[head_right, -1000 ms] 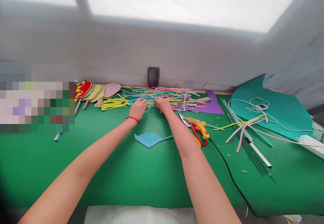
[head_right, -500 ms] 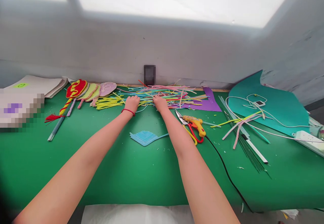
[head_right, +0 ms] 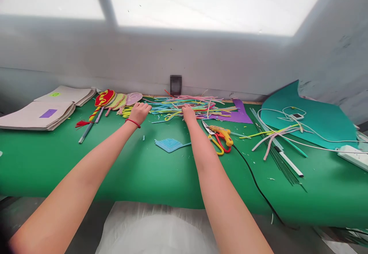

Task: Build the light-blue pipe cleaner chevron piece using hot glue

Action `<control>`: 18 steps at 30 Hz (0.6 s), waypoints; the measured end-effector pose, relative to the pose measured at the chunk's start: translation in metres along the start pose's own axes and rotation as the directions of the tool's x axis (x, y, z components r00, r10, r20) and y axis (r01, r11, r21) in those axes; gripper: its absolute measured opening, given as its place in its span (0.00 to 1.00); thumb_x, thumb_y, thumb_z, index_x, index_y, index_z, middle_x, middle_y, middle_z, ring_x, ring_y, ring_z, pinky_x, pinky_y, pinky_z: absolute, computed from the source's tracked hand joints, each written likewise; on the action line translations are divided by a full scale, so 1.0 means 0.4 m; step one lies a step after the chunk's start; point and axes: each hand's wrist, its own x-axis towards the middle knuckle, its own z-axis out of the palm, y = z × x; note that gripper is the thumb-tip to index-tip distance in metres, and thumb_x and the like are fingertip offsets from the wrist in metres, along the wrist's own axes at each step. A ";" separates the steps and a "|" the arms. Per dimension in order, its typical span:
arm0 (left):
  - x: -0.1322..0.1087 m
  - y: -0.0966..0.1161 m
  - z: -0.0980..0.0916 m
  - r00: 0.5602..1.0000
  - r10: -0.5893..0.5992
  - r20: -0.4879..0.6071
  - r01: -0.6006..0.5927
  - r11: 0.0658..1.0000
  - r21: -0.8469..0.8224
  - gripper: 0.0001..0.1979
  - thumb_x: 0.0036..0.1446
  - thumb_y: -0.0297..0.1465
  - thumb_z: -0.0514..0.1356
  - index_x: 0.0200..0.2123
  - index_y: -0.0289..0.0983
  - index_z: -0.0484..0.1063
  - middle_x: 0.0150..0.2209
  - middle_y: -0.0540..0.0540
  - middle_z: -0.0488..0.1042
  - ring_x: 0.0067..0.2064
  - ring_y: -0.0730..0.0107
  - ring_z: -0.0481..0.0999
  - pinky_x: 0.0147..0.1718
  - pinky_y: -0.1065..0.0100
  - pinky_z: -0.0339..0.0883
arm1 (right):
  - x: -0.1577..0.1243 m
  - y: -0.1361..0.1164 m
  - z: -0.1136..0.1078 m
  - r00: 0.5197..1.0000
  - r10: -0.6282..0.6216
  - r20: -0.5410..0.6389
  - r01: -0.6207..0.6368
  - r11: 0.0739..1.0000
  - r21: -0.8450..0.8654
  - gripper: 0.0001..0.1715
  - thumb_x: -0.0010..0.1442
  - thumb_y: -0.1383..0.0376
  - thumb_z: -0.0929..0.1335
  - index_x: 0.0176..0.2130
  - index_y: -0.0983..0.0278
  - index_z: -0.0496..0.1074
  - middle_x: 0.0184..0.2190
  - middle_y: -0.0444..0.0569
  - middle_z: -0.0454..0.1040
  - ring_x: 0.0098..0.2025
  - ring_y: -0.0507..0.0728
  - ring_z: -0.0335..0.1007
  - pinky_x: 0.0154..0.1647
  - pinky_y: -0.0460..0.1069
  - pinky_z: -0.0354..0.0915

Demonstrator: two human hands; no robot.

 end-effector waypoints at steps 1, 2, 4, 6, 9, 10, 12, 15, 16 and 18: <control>-0.005 -0.005 -0.006 0.999 0.042 -0.002 -0.042 0.999 0.034 0.18 0.63 0.22 0.43 0.35 0.37 0.72 0.37 0.35 0.72 0.41 0.54 0.69 0.42 0.56 0.55 | -0.005 0.001 -0.006 1.000 0.004 -0.003 -0.004 1.000 0.009 0.19 0.63 0.75 0.57 0.47 0.69 0.70 0.57 0.62 0.65 0.53 0.59 0.65 0.44 0.49 0.64; -0.007 -0.012 -0.009 0.996 0.085 0.002 -0.085 0.994 0.066 0.18 0.63 0.22 0.43 0.35 0.37 0.72 0.37 0.36 0.72 0.40 0.54 0.69 0.42 0.56 0.55 | -0.009 0.002 -0.010 1.000 0.008 -0.006 -0.008 1.000 0.019 0.19 0.63 0.75 0.57 0.48 0.69 0.70 0.56 0.62 0.66 0.52 0.59 0.65 0.43 0.49 0.64; -0.009 -0.035 -0.007 0.991 0.131 0.023 -0.133 0.984 0.123 0.16 0.61 0.21 0.45 0.34 0.37 0.72 0.36 0.36 0.73 0.39 0.55 0.69 0.40 0.57 0.56 | -0.013 0.006 -0.013 1.000 0.015 -0.009 -0.014 0.999 0.043 0.18 0.62 0.75 0.58 0.48 0.68 0.70 0.55 0.62 0.67 0.51 0.58 0.66 0.42 0.48 0.64; -0.010 -0.064 0.002 0.993 0.107 0.044 -0.114 0.972 0.206 0.16 0.60 0.20 0.46 0.35 0.35 0.73 0.35 0.35 0.73 0.39 0.54 0.70 0.39 0.58 0.57 | -0.012 0.008 -0.009 1.000 0.020 -0.011 -0.020 0.997 0.071 0.17 0.61 0.75 0.60 0.47 0.68 0.71 0.55 0.61 0.67 0.51 0.58 0.66 0.42 0.48 0.64; -0.017 -0.103 0.021 0.993 0.083 0.083 -0.102 0.958 0.268 0.15 0.59 0.20 0.46 0.36 0.34 0.73 0.35 0.34 0.73 0.39 0.53 0.71 0.37 0.57 0.57 | -0.007 0.004 0.006 0.999 0.036 -0.014 -0.034 0.992 0.121 0.14 0.60 0.74 0.62 0.44 0.68 0.72 0.55 0.62 0.67 0.51 0.59 0.67 0.44 0.48 0.64; -0.022 -0.112 0.027 0.993 0.077 0.090 -0.098 0.960 0.262 0.15 0.59 0.20 0.46 0.36 0.34 0.73 0.35 0.34 0.73 0.39 0.53 0.71 0.37 0.57 0.57 | -0.005 0.001 0.012 0.999 0.042 -0.015 -0.040 0.990 0.139 0.13 0.59 0.74 0.63 0.43 0.68 0.72 0.55 0.62 0.67 0.51 0.59 0.67 0.45 0.48 0.64; -0.034 -0.127 0.035 0.993 0.065 0.099 -0.087 0.966 0.243 0.15 0.59 0.20 0.47 0.36 0.34 0.73 0.35 0.33 0.73 0.39 0.52 0.71 0.37 0.57 0.58 | 0.000 -0.004 0.023 0.998 0.052 -0.020 -0.048 0.983 0.176 0.12 0.58 0.74 0.64 0.42 0.68 0.73 0.55 0.63 0.67 0.50 0.59 0.68 0.45 0.49 0.64; -0.060 -0.161 0.034 0.994 0.004 0.109 -0.031 0.969 0.247 0.16 0.59 0.21 0.46 0.36 0.34 0.73 0.35 0.32 0.74 0.40 0.50 0.72 0.38 0.56 0.58 | 0.005 0.006 0.030 0.998 0.059 -0.038 -0.048 0.971 0.234 0.12 0.56 0.74 0.67 0.42 0.68 0.73 0.54 0.64 0.68 0.49 0.60 0.69 0.45 0.50 0.64; -0.072 -0.178 0.030 0.994 -0.040 0.102 0.013 0.966 0.257 0.16 0.59 0.21 0.45 0.36 0.33 0.73 0.35 0.32 0.74 0.40 0.50 0.72 0.39 0.56 0.58 | 0.006 0.015 0.030 0.997 0.059 -0.049 -0.045 0.966 0.254 0.13 0.56 0.74 0.67 0.43 0.68 0.73 0.54 0.64 0.69 0.49 0.61 0.69 0.45 0.50 0.64; -0.096 -0.216 0.018 0.989 -0.135 0.058 0.115 0.959 0.259 0.16 0.60 0.22 0.44 0.37 0.33 0.72 0.36 0.31 0.74 0.42 0.49 0.72 0.40 0.55 0.58 | 0.007 0.040 0.028 0.995 0.058 -0.076 -0.032 0.953 0.301 0.16 0.55 0.75 0.67 0.45 0.68 0.73 0.53 0.62 0.70 0.49 0.61 0.70 0.46 0.51 0.65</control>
